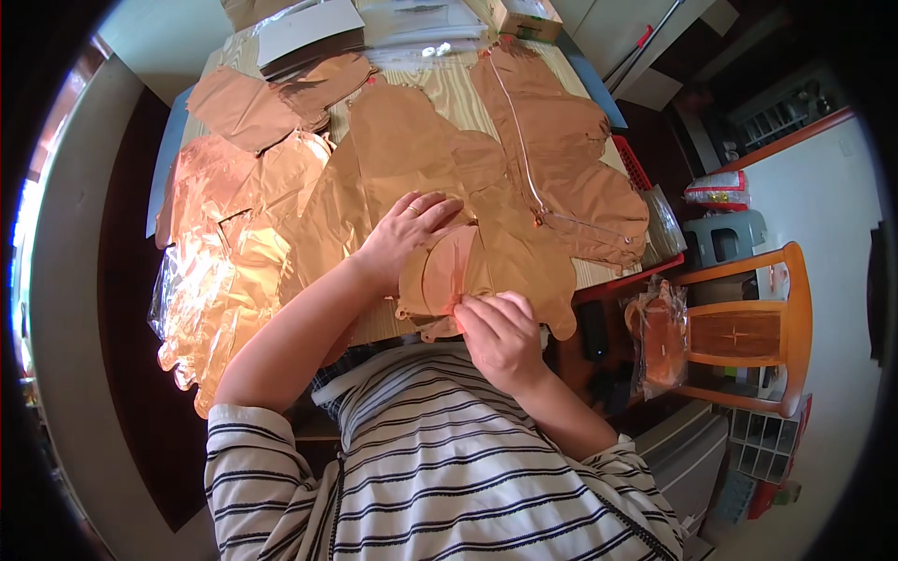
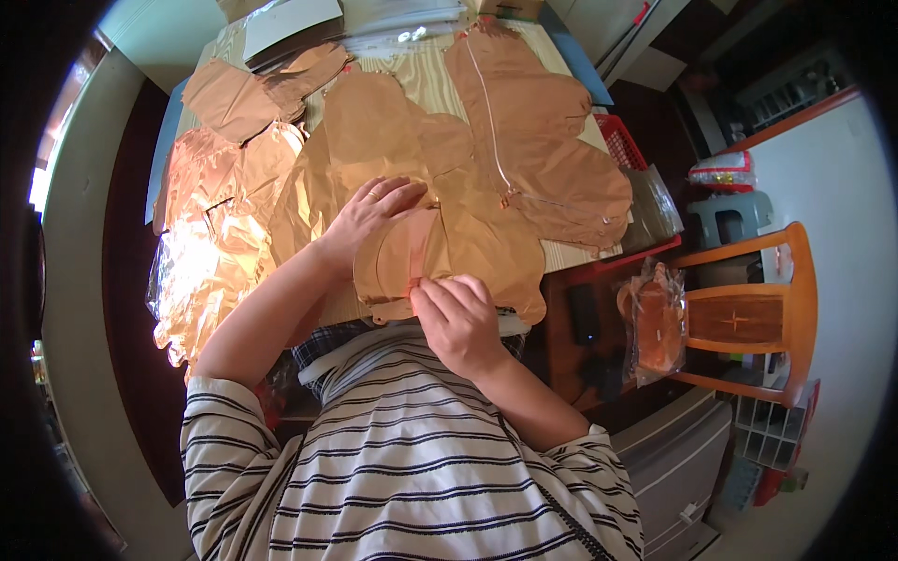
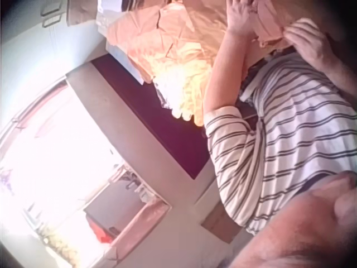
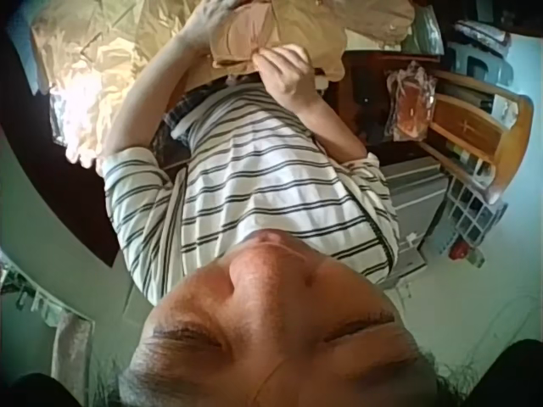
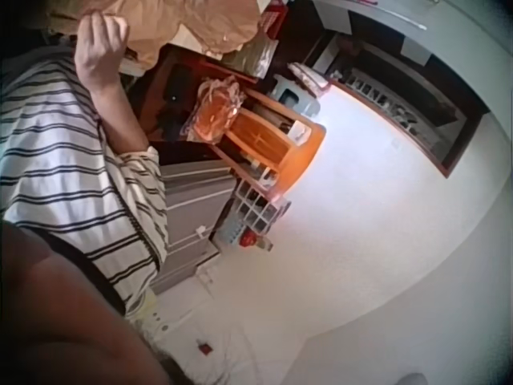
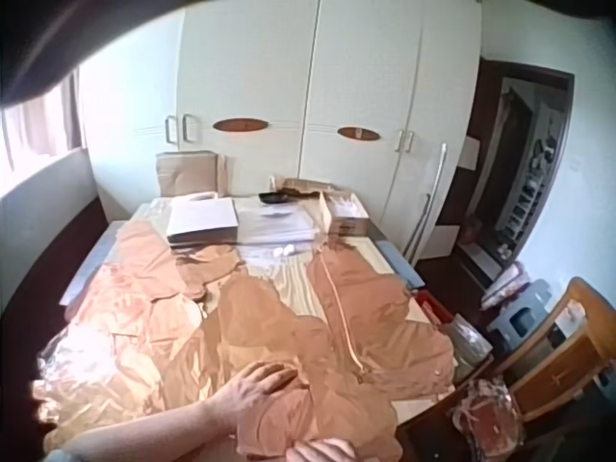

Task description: Folding deflated foil balloons and placing them into retail plastic sleeves with cardboard backing.

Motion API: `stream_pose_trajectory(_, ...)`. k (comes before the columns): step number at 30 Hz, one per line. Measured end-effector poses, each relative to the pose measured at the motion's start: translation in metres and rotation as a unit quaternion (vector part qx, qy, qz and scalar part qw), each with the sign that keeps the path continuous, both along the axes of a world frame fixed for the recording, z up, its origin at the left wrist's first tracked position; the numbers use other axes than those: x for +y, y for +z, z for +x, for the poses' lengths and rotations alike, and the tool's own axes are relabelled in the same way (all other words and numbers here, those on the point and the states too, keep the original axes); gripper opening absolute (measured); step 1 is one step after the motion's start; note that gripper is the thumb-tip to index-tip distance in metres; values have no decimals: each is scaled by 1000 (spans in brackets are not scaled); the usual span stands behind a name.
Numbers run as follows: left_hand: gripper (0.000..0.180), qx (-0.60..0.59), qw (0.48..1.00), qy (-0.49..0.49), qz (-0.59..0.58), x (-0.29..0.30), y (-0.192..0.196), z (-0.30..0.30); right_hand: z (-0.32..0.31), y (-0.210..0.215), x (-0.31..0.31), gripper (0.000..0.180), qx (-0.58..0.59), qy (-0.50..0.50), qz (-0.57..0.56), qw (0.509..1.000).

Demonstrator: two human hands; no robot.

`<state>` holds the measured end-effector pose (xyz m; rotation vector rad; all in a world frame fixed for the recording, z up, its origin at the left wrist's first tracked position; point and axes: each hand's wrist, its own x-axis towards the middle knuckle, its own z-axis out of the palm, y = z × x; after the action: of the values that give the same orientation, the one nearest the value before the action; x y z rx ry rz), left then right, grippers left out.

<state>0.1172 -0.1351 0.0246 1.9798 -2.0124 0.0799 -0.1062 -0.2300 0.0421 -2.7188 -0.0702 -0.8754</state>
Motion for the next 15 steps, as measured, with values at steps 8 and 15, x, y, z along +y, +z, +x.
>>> stream_pose_trajectory(8,79,40,999,-7,-18,2,2,0,-1,15,-54,16,41,55,219,973)
stream_pose_trajectory(15,78,33,999,1,-26,1,-3,-1,33,-15,-81,40,93,-11,-13,995)
